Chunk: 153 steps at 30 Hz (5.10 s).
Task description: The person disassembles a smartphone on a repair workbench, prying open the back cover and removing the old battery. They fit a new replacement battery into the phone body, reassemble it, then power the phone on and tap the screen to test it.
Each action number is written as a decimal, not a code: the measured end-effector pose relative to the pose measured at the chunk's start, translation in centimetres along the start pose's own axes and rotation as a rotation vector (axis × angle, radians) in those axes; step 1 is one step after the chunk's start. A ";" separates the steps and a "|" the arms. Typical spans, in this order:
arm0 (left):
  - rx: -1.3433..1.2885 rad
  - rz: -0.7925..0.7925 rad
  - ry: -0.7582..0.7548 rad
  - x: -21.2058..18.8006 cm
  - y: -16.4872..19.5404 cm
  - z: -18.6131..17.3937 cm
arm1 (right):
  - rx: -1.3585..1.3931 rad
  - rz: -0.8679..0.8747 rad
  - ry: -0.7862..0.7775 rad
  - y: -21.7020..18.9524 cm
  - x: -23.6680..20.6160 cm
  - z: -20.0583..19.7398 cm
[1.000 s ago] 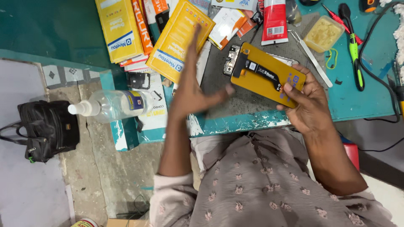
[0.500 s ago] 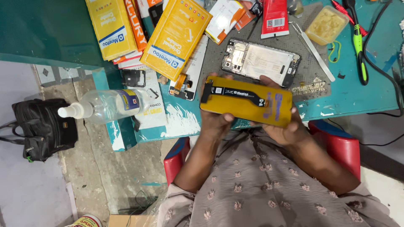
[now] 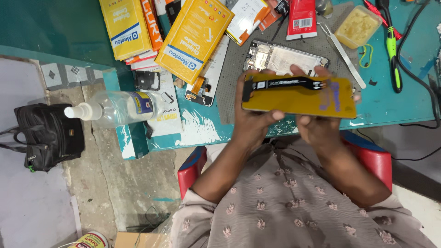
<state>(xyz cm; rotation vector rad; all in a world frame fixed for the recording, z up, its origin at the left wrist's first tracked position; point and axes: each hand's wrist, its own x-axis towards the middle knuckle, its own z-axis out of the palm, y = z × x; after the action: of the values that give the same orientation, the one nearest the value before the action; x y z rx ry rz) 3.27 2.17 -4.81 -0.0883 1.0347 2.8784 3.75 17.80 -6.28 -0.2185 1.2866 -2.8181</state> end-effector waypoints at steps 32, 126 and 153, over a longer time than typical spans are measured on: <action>1.850 0.452 -0.407 5.5 -2.2 3.7 | 0.040 -0.242 0.086 -3.8 2.2 -5.6; -0.298 -0.048 -0.295 2.8 5.6 -3.8 | -0.339 -0.120 0.026 -6.0 -1.1 -3.1; 0.015 0.146 -0.258 2.4 7.7 -2.2 | -1.187 -0.535 -0.257 -8.2 -2.3 -1.9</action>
<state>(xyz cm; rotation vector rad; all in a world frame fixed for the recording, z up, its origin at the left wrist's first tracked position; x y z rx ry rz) 0.20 -5.01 -1.80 0.3641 1.0519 2.9046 5.94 24.76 -1.60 -1.0005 2.9185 -1.7472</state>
